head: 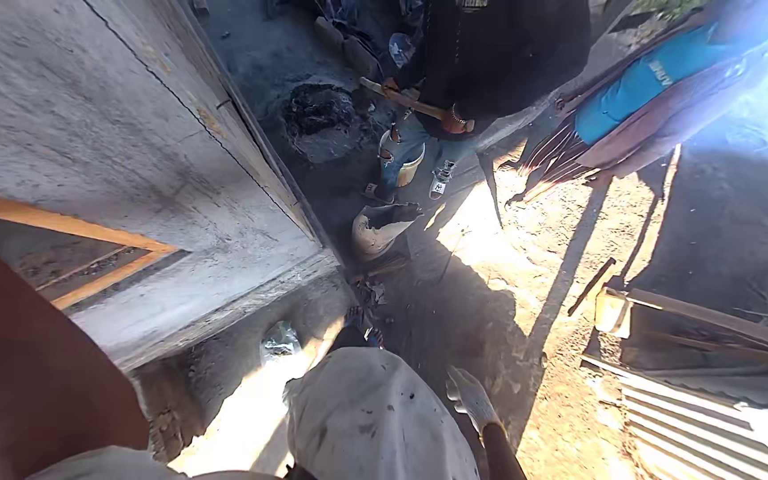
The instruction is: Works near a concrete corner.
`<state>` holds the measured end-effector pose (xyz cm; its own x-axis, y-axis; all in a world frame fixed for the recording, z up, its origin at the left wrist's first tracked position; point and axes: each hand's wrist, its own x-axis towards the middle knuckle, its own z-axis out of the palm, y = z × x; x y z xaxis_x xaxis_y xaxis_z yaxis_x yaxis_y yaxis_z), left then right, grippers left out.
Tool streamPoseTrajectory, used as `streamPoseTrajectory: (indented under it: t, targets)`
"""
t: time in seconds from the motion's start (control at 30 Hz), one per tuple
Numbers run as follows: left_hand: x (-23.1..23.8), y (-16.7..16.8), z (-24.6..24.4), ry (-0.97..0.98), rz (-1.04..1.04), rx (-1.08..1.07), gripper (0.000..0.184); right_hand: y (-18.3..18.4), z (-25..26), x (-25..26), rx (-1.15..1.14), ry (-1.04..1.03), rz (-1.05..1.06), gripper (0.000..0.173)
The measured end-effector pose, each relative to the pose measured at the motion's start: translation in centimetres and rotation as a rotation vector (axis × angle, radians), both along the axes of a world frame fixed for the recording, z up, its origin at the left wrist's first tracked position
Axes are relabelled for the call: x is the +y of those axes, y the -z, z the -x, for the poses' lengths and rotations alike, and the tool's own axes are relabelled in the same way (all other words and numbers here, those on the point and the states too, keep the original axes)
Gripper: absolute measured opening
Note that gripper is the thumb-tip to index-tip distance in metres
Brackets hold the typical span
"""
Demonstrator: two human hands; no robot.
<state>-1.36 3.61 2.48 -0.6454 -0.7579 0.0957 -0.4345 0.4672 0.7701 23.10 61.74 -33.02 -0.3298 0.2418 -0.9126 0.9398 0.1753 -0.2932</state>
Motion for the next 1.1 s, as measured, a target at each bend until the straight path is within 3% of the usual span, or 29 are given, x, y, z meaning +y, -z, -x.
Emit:
streamPoseTrajectory:
  t: [0.07,0.2,0.3,0.33,0.37,0.4,0.5,0.6,0.83,1.1]
  targets:
    - [2.8,-2.6,1.5,-0.198,-0.191,0.108,0.039,-0.1,0.2,0.1,0.002,-0.004,-0.007,0.051]
    - [2.2,-2.6,1.2,-0.163,-0.147,0.309,0.027,0.1,0.5,0.2,0.01,0.006,-0.001,0.051]
    - [-1.0,-1.3,2.9,-0.198,-0.232,0.441,0.031,0.0,0.9,0.2,0.012,-0.001,-0.001,0.051]
    - [-4.5,1.2,3.2,-0.107,-0.217,0.546,0.035,-0.1,1.1,0.1,0.014,-0.003,-0.003,0.051]
    - [-11.0,4.4,1.7,0.328,-0.093,0.533,0.042,-0.2,1.2,0.1,0.018,0.002,-0.005,0.05]
    - [-13.3,6.0,2.3,0.328,-0.088,0.598,0.046,-0.2,1.3,0.1,0.017,0.001,-0.003,0.05]
    - [-11.6,4.9,3.0,0.223,-0.149,0.7,0.052,-0.4,1.5,0.0,0.019,0.003,-0.008,0.05]
    - [-9.6,3.4,2.9,0.296,-0.173,0.778,0.057,-0.3,1.6,-0.1,0.015,0.01,-0.012,0.05]
    - [-10.5,3.7,3.2,0.301,-0.205,0.791,0.054,-0.7,1.6,-0.4,0.032,-0.03,-0.008,0.051]
    - [-10.6,3.5,3.7,0.306,-0.183,0.814,0.067,-0.8,1.4,-0.2,0.03,-0.049,-0.021,0.052]
